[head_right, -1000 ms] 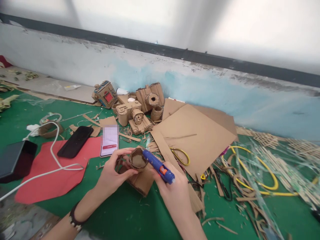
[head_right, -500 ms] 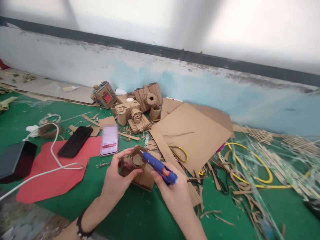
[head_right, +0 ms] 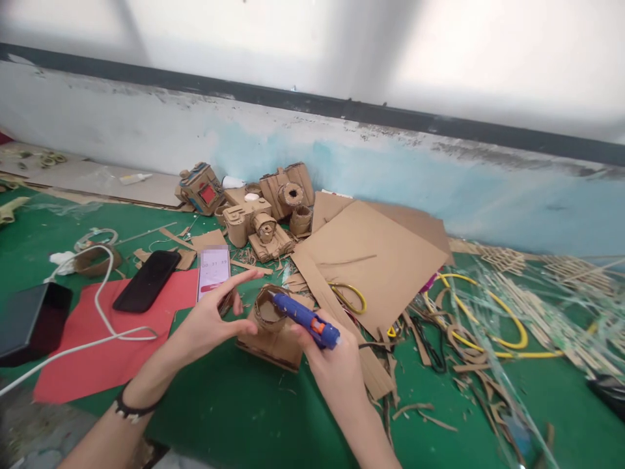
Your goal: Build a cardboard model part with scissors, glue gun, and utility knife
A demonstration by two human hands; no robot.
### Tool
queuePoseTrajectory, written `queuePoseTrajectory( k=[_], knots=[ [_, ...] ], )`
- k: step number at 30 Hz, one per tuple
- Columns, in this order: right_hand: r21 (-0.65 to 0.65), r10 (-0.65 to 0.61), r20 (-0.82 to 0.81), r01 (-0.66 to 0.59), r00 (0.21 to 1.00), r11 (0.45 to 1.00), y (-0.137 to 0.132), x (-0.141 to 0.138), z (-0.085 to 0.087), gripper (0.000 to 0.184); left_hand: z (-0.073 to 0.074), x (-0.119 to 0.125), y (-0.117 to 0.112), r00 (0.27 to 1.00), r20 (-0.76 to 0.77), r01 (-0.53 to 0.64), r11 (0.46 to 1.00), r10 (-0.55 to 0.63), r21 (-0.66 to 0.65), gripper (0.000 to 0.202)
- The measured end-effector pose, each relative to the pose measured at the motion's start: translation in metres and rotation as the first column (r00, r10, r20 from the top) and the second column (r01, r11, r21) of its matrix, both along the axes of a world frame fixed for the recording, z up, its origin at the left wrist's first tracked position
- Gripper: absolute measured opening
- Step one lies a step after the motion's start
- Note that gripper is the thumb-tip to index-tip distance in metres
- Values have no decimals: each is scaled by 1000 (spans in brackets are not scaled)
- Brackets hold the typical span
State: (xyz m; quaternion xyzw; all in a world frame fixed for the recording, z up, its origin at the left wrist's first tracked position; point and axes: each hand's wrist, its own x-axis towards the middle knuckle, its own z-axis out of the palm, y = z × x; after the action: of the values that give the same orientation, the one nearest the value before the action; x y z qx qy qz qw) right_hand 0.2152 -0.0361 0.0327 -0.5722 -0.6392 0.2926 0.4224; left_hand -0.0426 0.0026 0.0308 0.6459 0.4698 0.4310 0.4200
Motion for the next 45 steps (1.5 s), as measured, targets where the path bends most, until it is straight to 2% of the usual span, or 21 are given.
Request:
queuePoseTrajectory(
  k=[2, 5, 9, 13, 17, 21, 25, 32, 45],
  knots=[
    [-38, 3, -23, -4, 1000, 999, -1, 1, -2, 47, 2, -6, 10, 995, -66, 78, 997, -77, 13, 90],
    [-67, 2, -31, -4, 1000, 998, -1, 3, -6, 49, -1, -5, 19, 979, -74, 194, 981, -192, 20, 92],
    [-37, 11, -20, -12, 1000, 999, 0, 3, -7, 48, -5, 4, 22, 972, -11, 233, 972, -233, 14, 85],
    [30, 31, 15, -31, 999, 999, 2, 2, 0, 41, -6, 12, 17, 978, 59, 201, 979, -200, -11, 68],
    [78, 44, 31, -46, 999, 996, 3, 0, 5, 41, -8, 19, 6, 995, 26, 99, 995, -99, -3, 65],
    [74, 68, 59, -73, 996, 995, 1, 1, 6, 41, -13, 27, -9, 999, -34, -30, 997, 32, 64, 60],
    [53, 95, 52, -98, 994, 994, -2, 3, 5, 40, -20, 34, -19, 995, -24, -96, 983, 101, 155, 59],
    [-10, 88, -9, -88, 996, 996, -2, 3, 1, 40, -24, 34, -19, 994, -51, -91, 979, 102, 180, 60],
    [13, 65, 0, -65, 998, 998, 4, -3, 2, 43, -25, 34, -20, 992, -75, -88, 980, 102, 177, 60]
  ],
)
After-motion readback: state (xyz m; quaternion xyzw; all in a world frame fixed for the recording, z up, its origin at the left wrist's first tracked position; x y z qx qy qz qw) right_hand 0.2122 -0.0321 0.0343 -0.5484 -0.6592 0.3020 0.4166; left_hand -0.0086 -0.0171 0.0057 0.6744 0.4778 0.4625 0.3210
